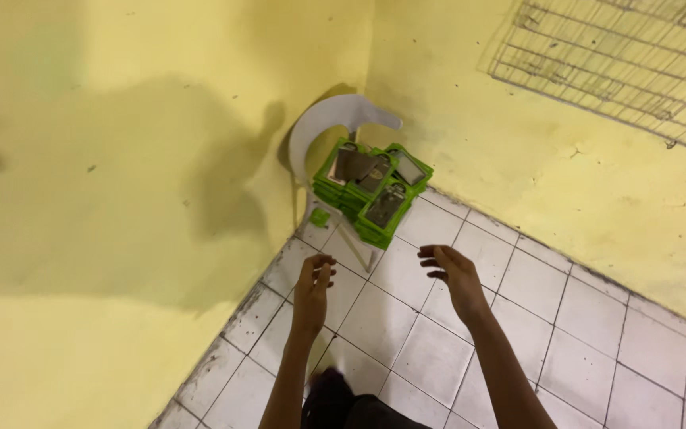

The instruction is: The person picks up packaged phone cases from a white plastic chair, wipes each package with a cloth, and hangs them on a wall-mounted wire grid display. The person repeats this process for multiple cases of different colors and designs.

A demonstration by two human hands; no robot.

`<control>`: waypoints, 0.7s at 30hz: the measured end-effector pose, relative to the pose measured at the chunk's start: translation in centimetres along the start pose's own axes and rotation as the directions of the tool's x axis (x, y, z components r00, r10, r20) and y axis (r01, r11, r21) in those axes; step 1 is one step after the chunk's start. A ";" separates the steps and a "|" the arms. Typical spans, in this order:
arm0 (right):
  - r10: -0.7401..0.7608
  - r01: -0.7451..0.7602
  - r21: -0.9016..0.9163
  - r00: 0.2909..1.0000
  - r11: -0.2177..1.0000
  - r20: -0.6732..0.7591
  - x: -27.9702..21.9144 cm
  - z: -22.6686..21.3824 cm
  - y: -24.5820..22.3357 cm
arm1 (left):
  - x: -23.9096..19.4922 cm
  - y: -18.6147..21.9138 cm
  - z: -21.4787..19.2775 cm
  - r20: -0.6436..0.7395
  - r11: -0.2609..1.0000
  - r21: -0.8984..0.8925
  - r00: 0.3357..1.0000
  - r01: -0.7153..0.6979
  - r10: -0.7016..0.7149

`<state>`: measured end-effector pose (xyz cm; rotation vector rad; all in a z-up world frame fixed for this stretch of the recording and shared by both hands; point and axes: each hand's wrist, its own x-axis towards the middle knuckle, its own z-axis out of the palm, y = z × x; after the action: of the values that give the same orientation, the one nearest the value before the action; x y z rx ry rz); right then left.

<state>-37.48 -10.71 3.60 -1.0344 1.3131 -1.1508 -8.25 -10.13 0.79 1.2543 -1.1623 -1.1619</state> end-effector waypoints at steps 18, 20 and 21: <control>0.258 -0.194 -0.523 0.965 0.830 0.051 33.3 -6.9 2.9 | 34.1 -16.5 14.6 -0.161 0.973 0.027 0.962 0.228 -0.221; 0.257 -0.143 -0.566 0.958 0.812 0.126 37.2 -6.0 4.2 | 36.5 -17.5 14.9 -0.212 0.979 0.064 0.961 0.195 -0.178; 0.236 -0.082 -0.588 0.953 0.805 0.190 39.1 -5.5 5.0 | 37.4 -18.0 15.0 -0.249 0.976 0.134 0.959 0.174 -0.137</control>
<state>-45.43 -48.00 -7.87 -1.4199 1.5420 -0.4589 -20.56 -48.30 -17.66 1.5831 -1.0022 -1.0141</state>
